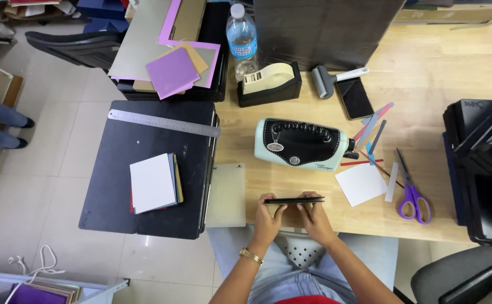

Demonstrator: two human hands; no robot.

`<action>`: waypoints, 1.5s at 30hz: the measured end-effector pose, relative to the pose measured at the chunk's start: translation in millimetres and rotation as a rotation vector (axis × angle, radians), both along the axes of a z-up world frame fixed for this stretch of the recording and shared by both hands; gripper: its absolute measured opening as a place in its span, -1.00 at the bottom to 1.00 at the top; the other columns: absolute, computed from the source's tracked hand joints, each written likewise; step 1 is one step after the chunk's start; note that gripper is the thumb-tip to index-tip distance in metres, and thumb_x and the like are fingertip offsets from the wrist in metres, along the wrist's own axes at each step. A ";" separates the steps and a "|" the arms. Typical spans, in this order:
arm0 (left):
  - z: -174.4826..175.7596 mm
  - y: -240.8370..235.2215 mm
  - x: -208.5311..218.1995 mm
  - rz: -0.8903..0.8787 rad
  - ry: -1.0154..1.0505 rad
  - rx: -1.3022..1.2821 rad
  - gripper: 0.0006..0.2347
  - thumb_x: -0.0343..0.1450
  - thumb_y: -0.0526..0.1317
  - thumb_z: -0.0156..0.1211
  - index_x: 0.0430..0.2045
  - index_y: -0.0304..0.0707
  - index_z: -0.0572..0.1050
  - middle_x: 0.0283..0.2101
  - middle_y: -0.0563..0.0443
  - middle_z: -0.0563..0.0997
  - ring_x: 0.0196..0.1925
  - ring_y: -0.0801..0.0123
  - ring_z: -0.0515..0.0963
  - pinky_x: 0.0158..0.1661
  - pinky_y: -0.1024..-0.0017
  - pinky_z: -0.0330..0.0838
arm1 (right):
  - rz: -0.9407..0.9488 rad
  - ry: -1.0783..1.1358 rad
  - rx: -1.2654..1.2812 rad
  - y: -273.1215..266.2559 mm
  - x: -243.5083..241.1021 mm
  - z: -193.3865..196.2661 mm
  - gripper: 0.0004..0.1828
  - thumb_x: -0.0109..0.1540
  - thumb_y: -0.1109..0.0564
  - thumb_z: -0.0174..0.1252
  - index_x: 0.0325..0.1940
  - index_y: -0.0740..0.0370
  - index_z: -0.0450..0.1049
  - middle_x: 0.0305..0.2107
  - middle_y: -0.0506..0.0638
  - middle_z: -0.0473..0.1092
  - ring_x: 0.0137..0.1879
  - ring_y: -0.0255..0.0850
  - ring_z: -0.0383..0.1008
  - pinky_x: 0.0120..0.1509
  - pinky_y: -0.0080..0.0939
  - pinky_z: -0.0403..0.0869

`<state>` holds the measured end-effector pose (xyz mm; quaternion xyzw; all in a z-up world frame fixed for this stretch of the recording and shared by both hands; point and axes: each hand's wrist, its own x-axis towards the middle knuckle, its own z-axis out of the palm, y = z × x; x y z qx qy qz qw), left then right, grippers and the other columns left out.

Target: Using a manual embossing machine to create patterns on paper sheets by loading them into folders and cranking them through the device.

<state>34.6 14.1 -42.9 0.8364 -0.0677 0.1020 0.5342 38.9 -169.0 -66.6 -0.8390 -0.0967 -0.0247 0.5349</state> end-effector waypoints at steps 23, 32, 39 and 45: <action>49.0 28.9 11.4 -0.173 0.992 0.201 -0.18 0.44 0.07 0.25 0.47 -0.43 -0.08 0.49 -0.41 0.11 0.51 -0.11 0.16 0.37 0.01 0.23 | -0.057 0.858 0.259 23.6 -23.9 103.7 -0.23 0.31 0.20 0.16 0.54 0.36 -0.01 0.41 0.41 0.09 0.59 0.22 -0.07 0.62 0.25 -0.06; 96.5 22.5 46.6 -0.208 1.011 0.137 -0.22 0.48 -0.05 0.21 0.46 -0.53 -0.12 0.51 -0.46 0.03 0.55 -0.11 0.05 0.41 -0.02 0.13 | -0.120 0.833 0.422 21.0 0.8 113.4 -0.30 0.31 0.24 0.14 0.49 0.38 0.03 0.43 0.41 0.04 0.60 0.25 -0.11 0.62 0.26 -0.07; 105.9 19.9 71.6 -0.231 0.995 0.140 -0.22 0.46 -0.09 0.23 0.44 -0.57 -0.11 0.50 -0.50 0.03 0.54 -0.15 0.05 0.41 -0.06 0.12 | -0.133 0.848 0.415 20.1 23.3 125.9 -0.26 0.31 0.22 0.13 0.51 0.37 -0.02 0.46 0.42 -0.01 0.61 0.26 -0.14 0.62 0.29 -0.07; 97.4 17.8 88.6 -0.244 0.996 0.162 -0.23 0.46 -0.11 0.24 0.44 -0.57 -0.10 0.49 -0.52 0.05 0.53 -0.18 0.08 0.37 -0.08 0.16 | -0.133 0.863 0.430 15.2 35.1 126.5 -0.21 0.32 0.23 0.12 0.56 0.35 -0.09 0.48 0.43 -0.07 0.61 0.29 -0.20 0.61 0.33 -0.08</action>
